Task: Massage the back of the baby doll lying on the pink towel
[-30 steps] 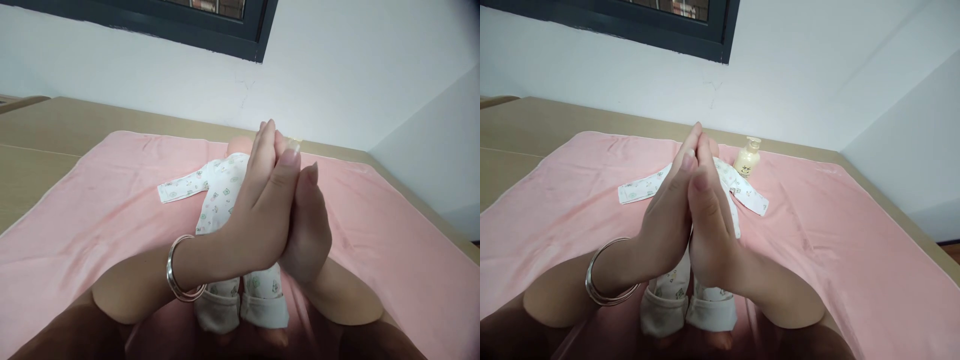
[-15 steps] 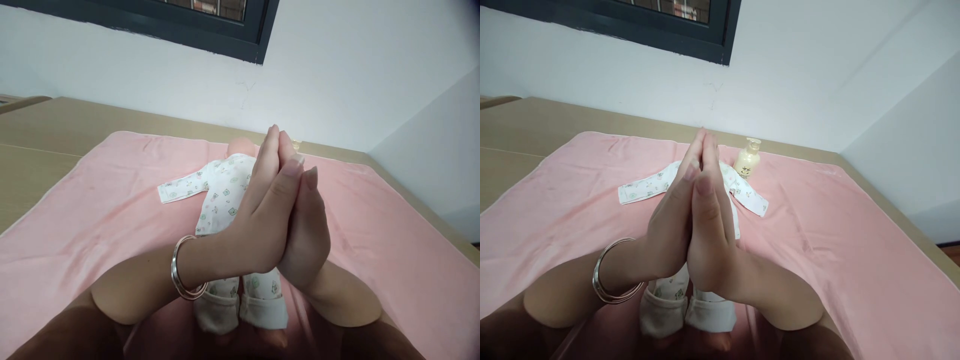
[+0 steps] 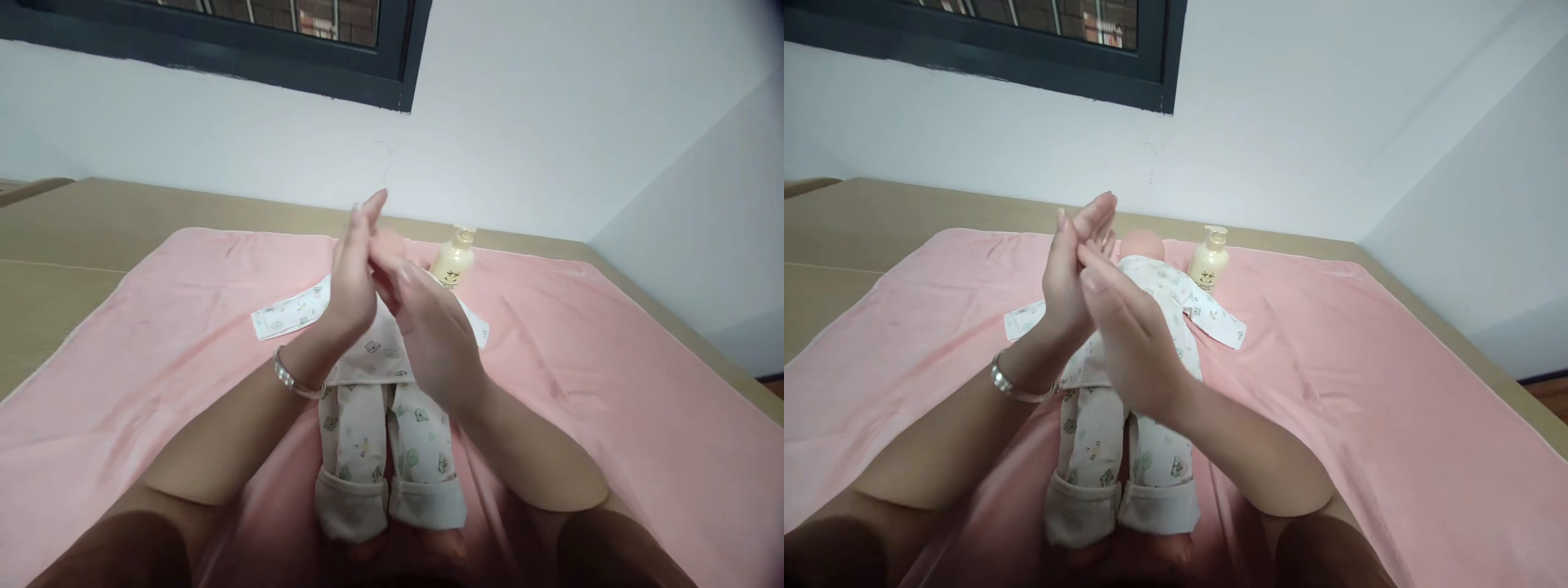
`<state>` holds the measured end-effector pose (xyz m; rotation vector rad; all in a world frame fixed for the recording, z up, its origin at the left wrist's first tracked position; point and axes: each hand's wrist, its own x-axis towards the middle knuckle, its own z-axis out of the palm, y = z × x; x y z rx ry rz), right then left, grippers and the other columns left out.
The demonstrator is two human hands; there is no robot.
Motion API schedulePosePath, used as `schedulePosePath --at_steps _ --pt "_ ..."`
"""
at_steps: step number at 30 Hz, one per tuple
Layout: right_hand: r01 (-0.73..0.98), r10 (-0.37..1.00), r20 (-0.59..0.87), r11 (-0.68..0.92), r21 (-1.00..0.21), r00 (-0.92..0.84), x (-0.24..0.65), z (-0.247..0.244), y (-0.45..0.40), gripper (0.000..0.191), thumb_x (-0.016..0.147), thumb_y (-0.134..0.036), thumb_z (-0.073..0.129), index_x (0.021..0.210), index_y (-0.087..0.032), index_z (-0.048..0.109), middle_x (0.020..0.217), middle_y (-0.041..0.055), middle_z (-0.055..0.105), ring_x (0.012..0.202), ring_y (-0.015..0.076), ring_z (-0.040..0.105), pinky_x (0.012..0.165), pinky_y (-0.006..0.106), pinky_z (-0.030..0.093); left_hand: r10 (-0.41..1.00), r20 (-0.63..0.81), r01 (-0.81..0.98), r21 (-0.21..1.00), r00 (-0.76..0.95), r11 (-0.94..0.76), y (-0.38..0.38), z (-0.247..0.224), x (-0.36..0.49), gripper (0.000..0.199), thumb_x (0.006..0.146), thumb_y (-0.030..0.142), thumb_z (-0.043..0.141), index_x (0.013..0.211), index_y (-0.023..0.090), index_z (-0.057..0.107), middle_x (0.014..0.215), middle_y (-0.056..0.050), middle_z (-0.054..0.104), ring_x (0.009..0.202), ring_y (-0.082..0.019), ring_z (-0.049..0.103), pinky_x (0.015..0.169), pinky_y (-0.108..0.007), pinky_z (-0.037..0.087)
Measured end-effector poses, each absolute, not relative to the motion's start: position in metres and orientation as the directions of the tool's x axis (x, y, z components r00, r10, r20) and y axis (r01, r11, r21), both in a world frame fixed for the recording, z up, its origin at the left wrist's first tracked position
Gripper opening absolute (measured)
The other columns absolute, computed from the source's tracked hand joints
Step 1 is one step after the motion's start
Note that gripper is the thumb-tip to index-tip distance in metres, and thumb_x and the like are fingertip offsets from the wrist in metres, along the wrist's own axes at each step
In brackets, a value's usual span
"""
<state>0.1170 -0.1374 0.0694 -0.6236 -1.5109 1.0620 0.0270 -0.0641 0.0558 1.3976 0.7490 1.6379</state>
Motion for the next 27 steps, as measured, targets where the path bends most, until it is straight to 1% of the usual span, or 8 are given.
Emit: schedulePosePath --at_steps 3,5,11,14,17,20,23,27 --pt "-0.065 0.893 0.373 0.369 -0.927 -0.252 0.121 0.062 -0.109 0.042 0.098 -0.048 0.045 0.123 -0.025 0.069 0.132 0.0014 0.067 0.133 0.0219 0.055 0.118 0.047 0.042 0.883 0.433 -0.116 0.882 -0.181 -0.456 -0.017 0.034 0.015 0.054 0.102 0.056 0.027 0.119 0.020 0.063 0.141 -0.009 0.058 0.141 -0.023 0.047 0.121 -0.039 0.034" --pt "0.157 0.914 0.335 0.374 -0.914 -0.227 0.121 0.049 -0.088 0.037 0.095 -0.037 0.050 0.124 -0.023 0.068 0.130 0.0025 0.068 0.134 0.0214 0.054 0.118 0.045 0.042 0.916 0.364 -0.003 0.929 -0.168 -0.370 0.003 0.020 0.008 0.043 0.098 0.050 0.041 0.104 0.016 0.067 0.125 -0.012 0.067 0.125 -0.025 0.059 0.110 -0.039 0.044" --pt "0.726 0.850 0.410 0.507 -0.465 -0.332 0.121 -0.008 -0.035 0.051 0.092 -0.014 0.039 0.138 -0.003 0.055 0.148 0.0184 0.052 0.145 0.0269 0.042 0.126 0.046 0.026 0.919 0.378 0.441 0.848 -0.112 -0.295 0.017 -0.025 0.007 0.030 0.094 0.030 0.041 0.085 0.016 0.066 0.096 -0.009 0.073 0.091 -0.022 0.066 0.090 -0.035 0.050" --pt "0.746 0.824 0.357 0.556 -0.367 -0.440 0.133 -0.019 -0.019 0.049 0.094 -0.018 0.038 0.139 -0.009 0.056 0.150 0.0136 0.052 0.146 0.0251 0.040 0.126 0.045 0.024 0.907 0.417 0.498 0.800 -0.062 -0.334 0.017 -0.043 0.007 0.034 0.095 0.026 0.036 0.087 0.016 0.068 0.100 -0.011 0.073 0.096 -0.023 0.066 0.094 -0.036 0.050" --pt "0.745 0.836 0.335 0.543 -0.387 -0.435 0.150 -0.020 -0.007 0.048 0.099 -0.029 0.037 0.142 -0.015 0.055 0.153 0.0086 0.048 0.148 0.0225 0.038 0.126 0.044 0.023 0.903 0.428 0.520 0.779 -0.036 -0.349 0.017 -0.051 0.004 0.035 0.096 0.026 0.037 0.098 0.015 0.070 0.111 -0.012 0.073 0.106 -0.023 0.065 0.101 -0.037 0.048" --pt "0.821 0.910 0.281 0.400 -0.408 -0.304 0.160 -0.018 -0.002 0.058 0.101 -0.040 0.036 0.148 -0.009 0.045 0.158 0.0144 0.039 0.150 0.0260 0.033 0.126 0.046 0.022 0.904 0.426 0.541 0.765 -0.019 -0.349 0.015 -0.051 0.003 0.035 0.095 0.025 0.040 0.109 0.015 0.070 0.121 -0.011 0.071 0.116 -0.024 0.062 0.109 -0.038 0.044" --pt "0.917 0.956 0.232 0.246 -0.314 -0.177 0.152 -0.017 -0.015 0.063 0.102 -0.038 0.033 0.150 0.002 0.037 0.156 0.0246 0.038 0.149 0.0342 0.034 0.124 0.050 0.025 0.910 0.413 0.554 0.764 -0.026 -0.331 0.015 -0.051 0.003 0.035 0.094 0.023 0.042 0.113 0.014 0.070 0.122 -0.011 0.070 0.118 -0.024 0.061 0.110 -0.039 0.044" --pt "0.926 0.914 0.260 0.355 -0.131 -0.313 0.126 -0.016 -0.050 0.058 0.100 -0.027 0.032 0.151 0.001 0.037 0.159 0.0249 0.032 0.151 0.0389 0.027 0.124 0.054 0.021 0.924 0.381 0.569 0.767 -0.034 -0.296 0.017 -0.052 0.002 0.035 0.091 0.021 0.043 0.111 0.014 0.070 0.119 -0.010 0.071 0.113 -0.024 0.063 0.107 -0.040 0.046"
